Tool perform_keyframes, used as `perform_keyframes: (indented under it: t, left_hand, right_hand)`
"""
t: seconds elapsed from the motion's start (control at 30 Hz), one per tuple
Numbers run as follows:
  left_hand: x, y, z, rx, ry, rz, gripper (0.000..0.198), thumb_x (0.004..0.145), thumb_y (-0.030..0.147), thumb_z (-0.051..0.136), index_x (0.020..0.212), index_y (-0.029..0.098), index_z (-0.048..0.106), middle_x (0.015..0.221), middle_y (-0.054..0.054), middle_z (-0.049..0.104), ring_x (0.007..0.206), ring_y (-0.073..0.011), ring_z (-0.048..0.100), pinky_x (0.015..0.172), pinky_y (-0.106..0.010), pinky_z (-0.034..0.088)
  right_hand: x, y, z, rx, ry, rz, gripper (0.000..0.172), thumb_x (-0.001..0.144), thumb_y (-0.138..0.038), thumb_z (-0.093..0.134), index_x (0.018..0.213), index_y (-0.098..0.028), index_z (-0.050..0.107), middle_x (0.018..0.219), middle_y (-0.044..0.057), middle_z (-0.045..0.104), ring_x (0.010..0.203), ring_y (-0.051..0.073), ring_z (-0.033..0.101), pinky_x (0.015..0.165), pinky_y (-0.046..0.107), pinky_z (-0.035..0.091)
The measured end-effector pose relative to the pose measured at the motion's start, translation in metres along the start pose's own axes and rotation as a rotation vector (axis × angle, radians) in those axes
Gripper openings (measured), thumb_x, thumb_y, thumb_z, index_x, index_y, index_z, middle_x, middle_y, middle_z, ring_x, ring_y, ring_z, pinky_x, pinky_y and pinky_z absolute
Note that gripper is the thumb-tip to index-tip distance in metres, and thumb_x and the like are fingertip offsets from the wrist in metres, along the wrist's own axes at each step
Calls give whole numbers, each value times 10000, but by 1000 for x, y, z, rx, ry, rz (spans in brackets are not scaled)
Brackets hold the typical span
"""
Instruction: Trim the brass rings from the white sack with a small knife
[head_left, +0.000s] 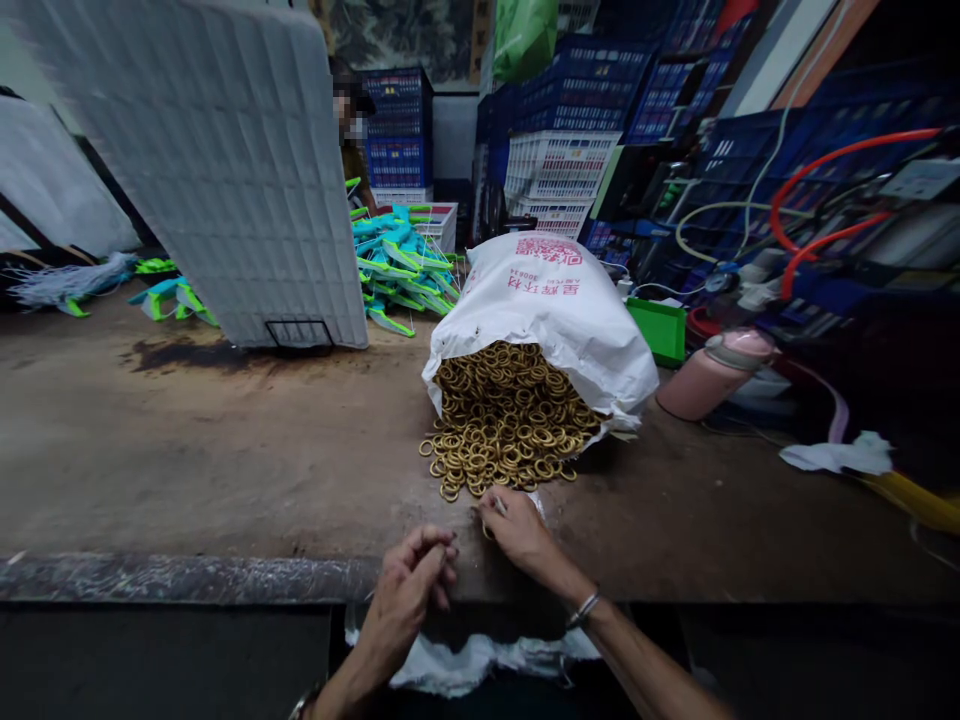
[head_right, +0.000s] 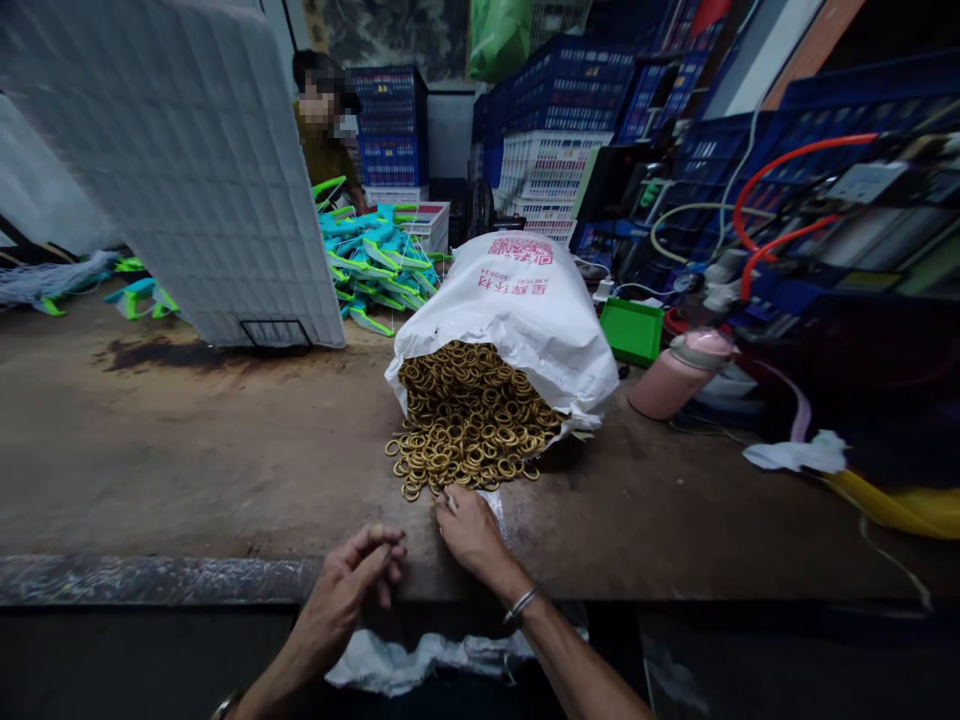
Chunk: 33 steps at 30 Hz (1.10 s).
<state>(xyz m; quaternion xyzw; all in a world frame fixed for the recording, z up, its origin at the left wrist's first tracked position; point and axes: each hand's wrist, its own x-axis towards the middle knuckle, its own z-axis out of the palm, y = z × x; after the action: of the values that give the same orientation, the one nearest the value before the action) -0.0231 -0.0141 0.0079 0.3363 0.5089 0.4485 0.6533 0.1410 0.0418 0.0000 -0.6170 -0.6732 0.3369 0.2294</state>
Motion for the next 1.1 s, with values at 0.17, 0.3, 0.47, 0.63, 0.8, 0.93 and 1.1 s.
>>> perform_keyframes:
  t: [0.17,0.3,0.47,0.63,0.8,0.93,1.1]
  left_hand:
    - [27,11,17,131,16,180,341,688,354,616,954,142,581,804,-42,583,585,-104,524,428,-169,401]
    - [36,15,30,187,-86,204,305,733,348,559,952,138,586,676,-3,558,536,-94,497,421,-165,374]
    - [40,18,36,152,-187,90,243,723,372,560,766,135,591,541,42,491,429,-59,421,400,-158,353]
    - [44,12,30,138,-146,43,225,696,364,591,684,144,544,497,61,462,383,-44,389,360,-144,330]
    - [45,9,29,-4,-70,-13,250,655,316,627,825,152,547,489,78,475,352,-36,358,331,-134,269]
    - [45,11,30,-200,-96,-142,230,619,260,642,791,156,531,490,86,455,343,-19,323,330,-126,211]
    - [43,9,30,-341,-163,-201,164,630,233,643,728,142,547,551,52,502,382,-22,376,347,-131,241]
  right_hand:
    - [-5,8,-8,650,-141,163,165,692,-321,499,637,-194,409,506,-99,298,420,49,238,404,186,194]
    - [-13,5,-16,917,-283,219,237,673,-382,562,693,-198,413,508,-123,270,378,24,143,370,176,132]
    - [-15,1,-18,986,-346,234,269,656,-396,591,703,-194,420,541,-114,317,373,12,150,376,171,147]
    - [-15,-1,-12,644,-147,156,203,697,-350,530,633,-193,420,530,-88,338,434,49,276,426,182,249]
    - [-24,-10,-10,232,59,-193,93,776,-255,463,833,-192,500,734,-18,532,649,104,477,616,212,374]
    - [-30,-13,-7,56,44,-337,140,745,-122,467,848,-207,509,803,-1,579,712,117,516,671,215,377]
    - [-29,-10,-1,48,65,-358,158,763,-113,436,860,-209,513,789,1,576,713,120,519,673,215,376]
